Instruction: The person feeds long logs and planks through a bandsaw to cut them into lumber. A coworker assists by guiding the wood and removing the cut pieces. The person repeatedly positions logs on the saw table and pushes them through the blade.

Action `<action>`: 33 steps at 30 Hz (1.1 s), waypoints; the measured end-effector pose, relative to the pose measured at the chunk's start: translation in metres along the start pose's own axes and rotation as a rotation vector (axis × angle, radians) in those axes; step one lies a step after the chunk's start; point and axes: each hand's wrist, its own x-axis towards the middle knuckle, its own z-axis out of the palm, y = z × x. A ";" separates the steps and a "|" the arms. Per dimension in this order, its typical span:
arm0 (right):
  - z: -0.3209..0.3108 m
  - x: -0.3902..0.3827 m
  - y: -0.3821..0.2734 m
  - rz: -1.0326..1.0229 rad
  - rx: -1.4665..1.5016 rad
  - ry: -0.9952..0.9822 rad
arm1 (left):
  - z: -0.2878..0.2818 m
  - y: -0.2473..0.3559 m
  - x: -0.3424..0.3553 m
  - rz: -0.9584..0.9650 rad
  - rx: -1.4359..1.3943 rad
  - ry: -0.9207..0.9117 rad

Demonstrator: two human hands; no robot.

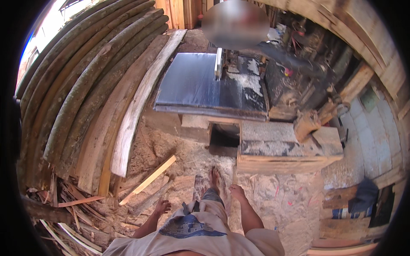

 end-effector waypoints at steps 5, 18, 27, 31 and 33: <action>-0.060 0.136 -0.171 -0.183 -0.085 -0.079 | 0.013 0.117 0.096 0.248 -0.046 -0.175; -0.074 0.206 -0.370 -0.352 0.083 -0.167 | 0.177 0.520 0.140 0.458 0.420 -0.698; 0.018 -0.018 -0.228 -0.265 0.139 -0.447 | 0.165 0.348 0.009 0.263 0.179 -0.805; 0.053 -0.103 -0.194 -0.199 0.182 -0.413 | 0.143 0.257 -0.024 0.378 0.171 -0.807; 0.066 -0.142 -0.175 -0.193 0.251 -0.361 | 0.138 0.232 -0.054 0.348 0.140 -0.842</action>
